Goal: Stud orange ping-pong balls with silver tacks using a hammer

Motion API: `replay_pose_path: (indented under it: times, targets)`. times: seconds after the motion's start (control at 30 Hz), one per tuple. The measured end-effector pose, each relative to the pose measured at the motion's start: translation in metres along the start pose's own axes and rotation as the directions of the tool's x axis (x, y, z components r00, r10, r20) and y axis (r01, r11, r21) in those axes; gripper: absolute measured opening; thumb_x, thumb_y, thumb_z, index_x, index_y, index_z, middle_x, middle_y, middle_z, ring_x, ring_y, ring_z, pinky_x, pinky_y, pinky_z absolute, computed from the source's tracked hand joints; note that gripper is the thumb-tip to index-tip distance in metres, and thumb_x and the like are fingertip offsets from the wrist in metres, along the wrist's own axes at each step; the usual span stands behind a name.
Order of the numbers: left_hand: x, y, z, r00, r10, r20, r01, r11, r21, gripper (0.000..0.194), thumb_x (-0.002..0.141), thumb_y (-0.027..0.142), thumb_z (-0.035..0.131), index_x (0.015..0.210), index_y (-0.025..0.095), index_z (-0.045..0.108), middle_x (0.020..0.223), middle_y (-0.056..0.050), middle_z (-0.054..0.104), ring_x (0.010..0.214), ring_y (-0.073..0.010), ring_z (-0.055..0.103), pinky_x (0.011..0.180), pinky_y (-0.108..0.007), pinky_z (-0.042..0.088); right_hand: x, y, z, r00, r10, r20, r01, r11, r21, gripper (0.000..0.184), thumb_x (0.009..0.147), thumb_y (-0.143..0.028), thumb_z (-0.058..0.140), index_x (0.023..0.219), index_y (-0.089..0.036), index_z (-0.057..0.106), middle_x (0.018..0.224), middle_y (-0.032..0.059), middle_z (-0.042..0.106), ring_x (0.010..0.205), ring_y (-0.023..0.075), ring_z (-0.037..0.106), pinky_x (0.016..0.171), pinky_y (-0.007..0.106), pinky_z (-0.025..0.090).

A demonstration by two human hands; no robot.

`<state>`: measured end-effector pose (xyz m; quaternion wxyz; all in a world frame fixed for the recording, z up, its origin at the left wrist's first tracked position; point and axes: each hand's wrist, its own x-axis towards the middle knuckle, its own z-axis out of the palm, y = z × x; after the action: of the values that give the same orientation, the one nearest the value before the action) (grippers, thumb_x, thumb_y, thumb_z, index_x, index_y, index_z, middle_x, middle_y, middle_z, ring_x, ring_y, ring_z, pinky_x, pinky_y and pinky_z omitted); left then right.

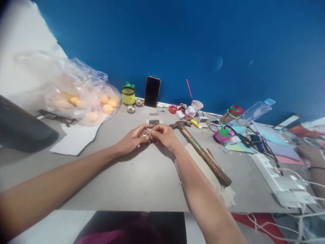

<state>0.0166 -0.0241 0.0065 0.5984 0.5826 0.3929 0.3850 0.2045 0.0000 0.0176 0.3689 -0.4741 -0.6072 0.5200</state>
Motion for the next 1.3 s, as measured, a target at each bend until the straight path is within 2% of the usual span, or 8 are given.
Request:
replay_pose_path:
  times: [0.23,0.47,0.6,0.7,0.9,1.07,1.2,1.3]
  targets:
    - [0.006,0.0,-0.003,0.996,-0.081,-0.033,0.066,0.945,-0.322,0.036,0.078,0.02,0.066,0.114,0.017,0.062,0.087,-0.003,0.065,0.069,-0.0145,0.06,0.058,-0.027,0.043,-0.001,-0.001,0.001,0.999,0.039,0.029,-0.035,0.992,-0.121,0.019,0.076,-0.038,0.07,0.077,-0.02,0.065,0.063,-0.0027,0.062,0.053,0.0109,0.053,0.051,0.024,0.043]
    - [0.011,-0.002,-0.008,0.995,-0.098,-0.03,0.08,0.925,-0.371,0.029,0.082,0.026,0.069,0.108,0.015,0.063,0.082,-0.005,0.067,0.062,-0.0152,0.061,0.05,-0.025,0.039,-0.001,0.002,0.0,0.998,0.039,0.049,-0.031,0.986,-0.164,0.015,0.077,-0.035,0.067,0.077,-0.02,0.065,0.064,-0.003,0.063,0.053,0.0108,0.053,0.052,0.023,0.042]
    - [0.013,-0.004,-0.012,0.995,-0.089,-0.054,0.057,0.9,-0.431,0.03,0.089,0.037,0.067,0.105,0.012,0.066,0.084,-0.009,0.067,0.064,-0.0172,0.063,0.051,-0.027,0.045,0.004,0.008,-0.007,0.992,-0.076,-0.102,0.04,0.947,-0.318,0.013,0.081,-0.033,0.064,0.079,-0.02,0.067,0.07,-0.0022,0.066,0.06,0.0127,0.056,0.059,0.025,0.043]
    - [0.013,-0.005,-0.015,0.994,-0.089,-0.062,0.05,0.881,-0.471,0.027,0.089,0.032,0.066,0.105,0.011,0.068,0.091,-0.013,0.069,0.077,-0.0218,0.068,0.057,-0.031,0.052,0.008,0.012,-0.014,0.962,-0.18,-0.204,0.063,0.877,-0.476,0.012,0.083,-0.031,0.063,0.081,-0.021,0.069,0.074,-0.0014,0.068,0.068,0.015,0.059,0.066,0.027,0.043]
    - [0.015,-0.004,-0.015,0.989,-0.138,-0.049,0.102,0.892,-0.44,0.024,0.075,0.014,0.065,0.098,0.012,0.067,0.085,-0.009,0.068,0.063,-0.0165,0.063,0.051,-0.027,0.048,0.004,0.011,-0.008,0.978,-0.207,-0.039,0.153,0.827,-0.541,0.01,0.085,-0.025,0.062,0.079,-0.022,0.069,0.078,-0.0011,0.072,0.073,0.0154,0.061,0.074,0.027,0.044]
    - [0.017,-0.001,-0.015,0.966,-0.12,-0.229,0.014,0.909,-0.416,0.019,0.065,0.014,0.059,0.083,0.011,0.065,0.075,-0.008,0.066,0.057,-0.0154,0.06,0.048,-0.026,0.044,-0.001,0.006,0.005,0.973,-0.22,0.074,0.225,0.815,-0.533,0.009,0.087,-0.024,0.065,0.08,-0.024,0.07,0.081,-0.0007,0.074,0.075,0.0165,0.063,0.075,0.028,0.044]
    - [0.017,0.002,-0.014,0.956,-0.092,-0.278,-0.017,0.931,-0.366,0.016,0.064,0.015,0.057,0.078,0.012,0.064,0.072,-0.008,0.065,0.055,-0.0152,0.059,0.045,-0.025,0.042,0.0,0.002,-0.011,0.952,-0.276,-0.131,0.124,0.742,-0.659,0.012,0.091,-0.026,0.06,0.088,-0.023,0.072,0.088,0.0021,0.075,0.083,0.0193,0.066,0.079,0.03,0.045]
    - [0.016,0.003,-0.014,0.966,-0.114,-0.233,0.021,0.93,-0.368,0.012,0.066,0.017,0.059,0.075,0.012,0.064,0.071,-0.008,0.065,0.055,-0.0158,0.061,0.045,-0.025,0.041,0.002,0.0,-0.036,0.904,-0.276,-0.327,-0.089,0.626,-0.774,0.018,0.093,-0.028,0.057,0.097,-0.022,0.073,0.105,0.0085,0.074,0.1,0.0253,0.067,0.087,0.036,0.047]
